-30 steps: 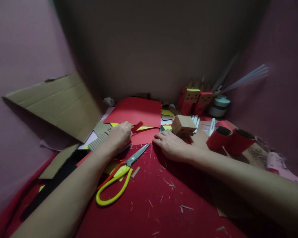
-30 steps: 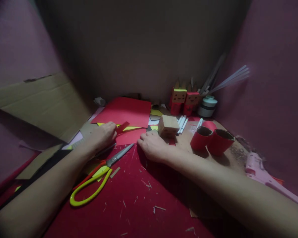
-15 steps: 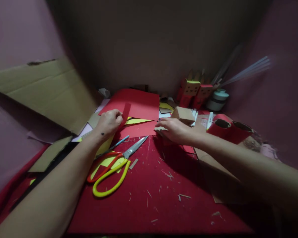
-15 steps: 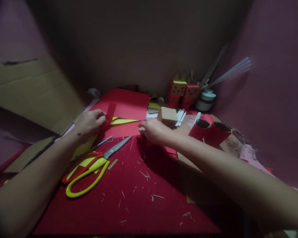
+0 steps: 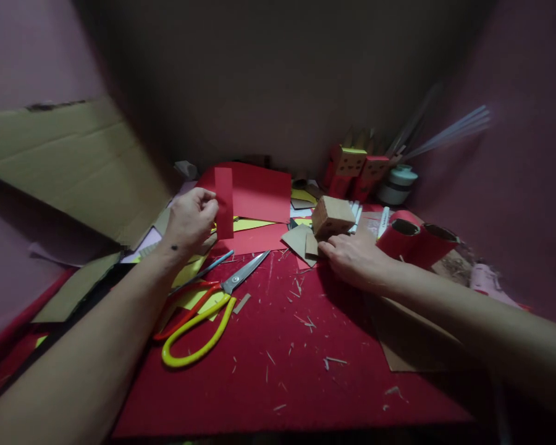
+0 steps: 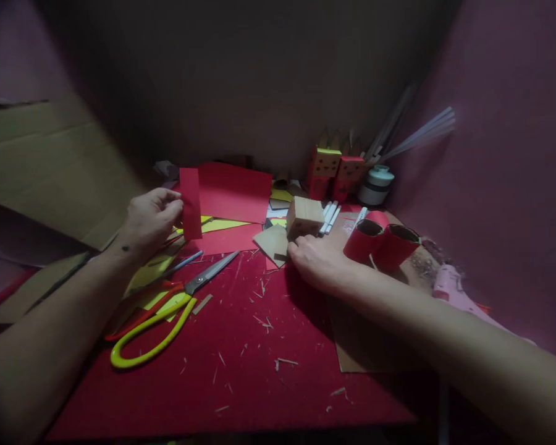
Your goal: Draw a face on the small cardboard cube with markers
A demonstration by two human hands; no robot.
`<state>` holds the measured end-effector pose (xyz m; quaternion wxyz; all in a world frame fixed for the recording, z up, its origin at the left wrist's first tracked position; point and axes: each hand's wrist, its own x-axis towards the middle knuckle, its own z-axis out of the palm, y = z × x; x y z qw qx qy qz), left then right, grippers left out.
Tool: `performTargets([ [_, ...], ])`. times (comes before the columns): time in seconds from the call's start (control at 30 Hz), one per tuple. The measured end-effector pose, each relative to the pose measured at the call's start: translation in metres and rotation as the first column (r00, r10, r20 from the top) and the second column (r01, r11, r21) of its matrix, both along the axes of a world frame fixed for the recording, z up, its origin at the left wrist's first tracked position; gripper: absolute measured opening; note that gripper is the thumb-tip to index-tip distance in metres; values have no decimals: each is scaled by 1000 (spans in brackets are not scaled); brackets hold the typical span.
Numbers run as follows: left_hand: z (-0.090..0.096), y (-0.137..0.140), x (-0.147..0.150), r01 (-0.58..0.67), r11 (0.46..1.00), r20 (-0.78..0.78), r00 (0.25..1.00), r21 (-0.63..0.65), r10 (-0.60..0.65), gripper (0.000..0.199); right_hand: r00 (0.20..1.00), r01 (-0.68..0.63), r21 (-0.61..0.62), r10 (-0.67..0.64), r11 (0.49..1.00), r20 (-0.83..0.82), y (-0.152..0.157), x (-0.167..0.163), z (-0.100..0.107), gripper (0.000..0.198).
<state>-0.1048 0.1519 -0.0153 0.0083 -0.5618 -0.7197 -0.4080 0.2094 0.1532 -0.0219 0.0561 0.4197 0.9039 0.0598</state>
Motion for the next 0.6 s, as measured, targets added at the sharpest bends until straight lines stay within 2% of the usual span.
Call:
performTargets([
  [0.1,3,-5,6,0,999,-23,1000,-35,-1,32,999,31,24,-31,999,-6,8,1,-5,28],
  [0.2,6,-9,11,-4,998,-53,999,-58,1,32,998,53,34,-52,998,-33,13,4,-1,37],
  [0.4,7,-10,14,9,997,-99,995,-82,-17,29,1000,10,15,-9,1000,-17,1,-9,7,44],
  [0.6,1,-10,15,19,996,-149,988,-87,-32,31,999,41,22,-40,999,-24,6,-25,-6,26],
])
